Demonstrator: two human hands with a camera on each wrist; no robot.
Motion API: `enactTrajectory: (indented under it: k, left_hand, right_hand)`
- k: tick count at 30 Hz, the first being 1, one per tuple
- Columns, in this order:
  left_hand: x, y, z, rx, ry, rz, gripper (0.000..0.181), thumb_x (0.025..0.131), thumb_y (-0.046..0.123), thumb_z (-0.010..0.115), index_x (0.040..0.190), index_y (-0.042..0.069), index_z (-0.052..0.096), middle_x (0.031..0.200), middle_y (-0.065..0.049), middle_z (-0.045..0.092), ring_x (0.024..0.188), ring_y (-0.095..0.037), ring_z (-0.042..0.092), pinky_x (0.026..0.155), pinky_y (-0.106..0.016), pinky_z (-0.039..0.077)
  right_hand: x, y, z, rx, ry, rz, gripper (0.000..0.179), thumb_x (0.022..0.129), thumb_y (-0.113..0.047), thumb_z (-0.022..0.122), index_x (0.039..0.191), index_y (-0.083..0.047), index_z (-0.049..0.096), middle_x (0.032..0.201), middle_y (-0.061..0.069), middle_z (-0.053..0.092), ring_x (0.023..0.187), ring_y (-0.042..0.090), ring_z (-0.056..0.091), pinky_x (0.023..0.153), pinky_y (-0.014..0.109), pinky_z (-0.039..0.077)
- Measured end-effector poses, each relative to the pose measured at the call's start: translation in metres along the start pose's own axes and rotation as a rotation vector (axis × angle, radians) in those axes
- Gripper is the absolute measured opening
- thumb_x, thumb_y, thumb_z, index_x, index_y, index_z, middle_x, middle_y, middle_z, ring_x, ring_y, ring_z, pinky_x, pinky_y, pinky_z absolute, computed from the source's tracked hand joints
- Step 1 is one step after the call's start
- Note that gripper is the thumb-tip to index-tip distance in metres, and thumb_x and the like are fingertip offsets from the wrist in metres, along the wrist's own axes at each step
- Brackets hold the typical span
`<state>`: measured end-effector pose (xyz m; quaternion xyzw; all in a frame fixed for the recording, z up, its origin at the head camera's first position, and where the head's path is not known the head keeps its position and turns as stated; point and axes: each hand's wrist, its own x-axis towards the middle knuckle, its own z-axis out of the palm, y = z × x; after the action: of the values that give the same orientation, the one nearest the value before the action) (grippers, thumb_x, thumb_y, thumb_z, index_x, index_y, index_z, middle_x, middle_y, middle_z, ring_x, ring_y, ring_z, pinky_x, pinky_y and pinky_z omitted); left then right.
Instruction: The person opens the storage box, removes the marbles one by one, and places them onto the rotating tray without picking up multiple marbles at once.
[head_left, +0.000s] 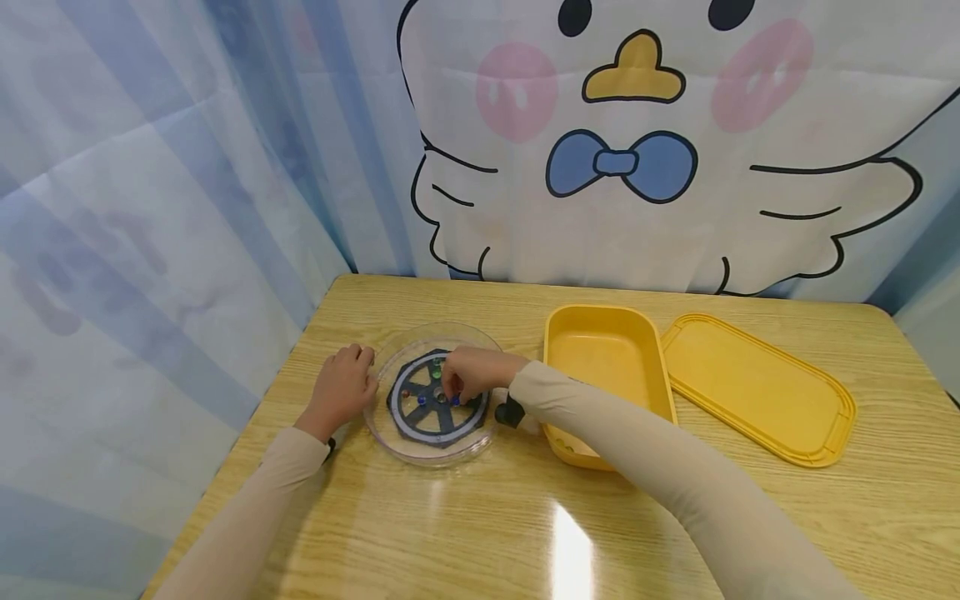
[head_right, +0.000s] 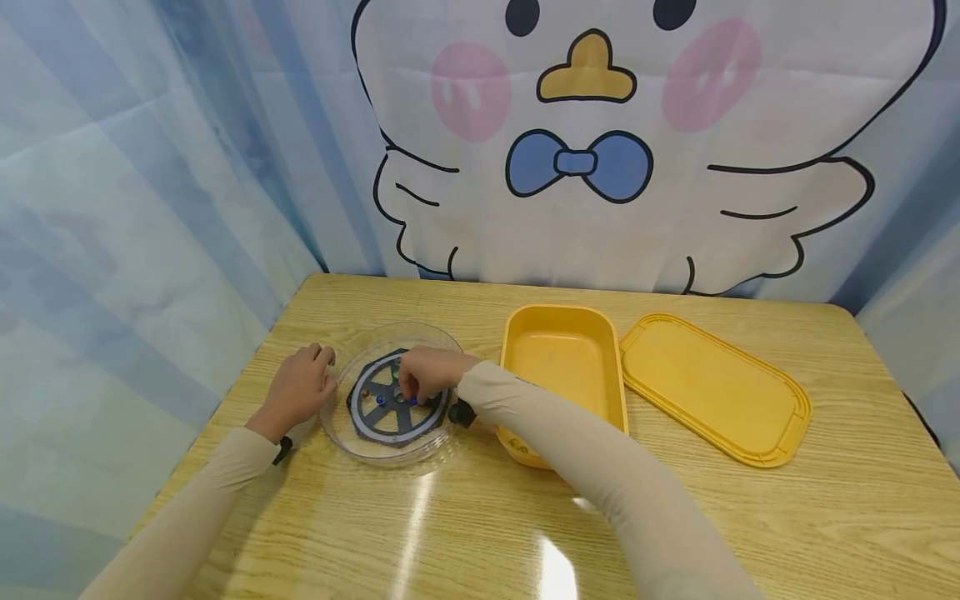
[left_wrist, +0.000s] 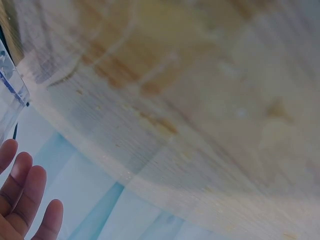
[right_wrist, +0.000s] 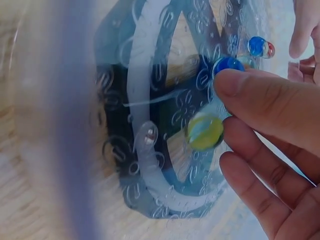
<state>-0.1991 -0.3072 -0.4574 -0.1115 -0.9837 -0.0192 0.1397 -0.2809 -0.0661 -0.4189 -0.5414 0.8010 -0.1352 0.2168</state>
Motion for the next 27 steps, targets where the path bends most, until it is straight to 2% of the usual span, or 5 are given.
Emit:
enactTrajectory:
  k: [16,21,27]
  left_hand:
    - [0.000,0.000,0.002,0.008,0.004,0.003,0.010,0.085,0.008,0.052,0.093,0.001,0.053,0.085,-0.015,0.052,0.070,-0.028,0.049,0.066,-0.044,0.042]
    - [0.001,0.000,0.002,0.002,0.004,0.000,0.009,0.085,0.008,0.052,0.092,0.002,0.053,0.085,-0.014,0.051,0.069,-0.027,0.047,0.064,-0.043,0.041]
    - [0.001,-0.001,0.003,0.001,0.010,0.001,0.009,0.084,0.007,0.052,0.092,0.001,0.053,0.083,-0.014,0.050,0.067,-0.027,0.046,0.063,-0.043,0.040]
  right_hand:
    - [-0.007,0.005,-0.012,0.045,0.045,-0.035,0.012,0.079,-0.003,0.070,0.090,-0.007,0.073,0.091,0.004,0.071,0.080,0.011,0.064,0.072,0.020,0.051]
    - [-0.019,0.003,-0.024,0.025,0.053,-0.050,0.014,0.081,-0.007,0.071,0.095,-0.006,0.073,0.095,0.005,0.071,0.083,0.013,0.065,0.076,0.022,0.051]
    - [-0.045,0.002,-0.042,-0.018,0.091,-0.040,0.013,0.082,-0.012,0.070,0.094,-0.007,0.073,0.092,0.004,0.070,0.086,0.017,0.064,0.081,0.026,0.051]
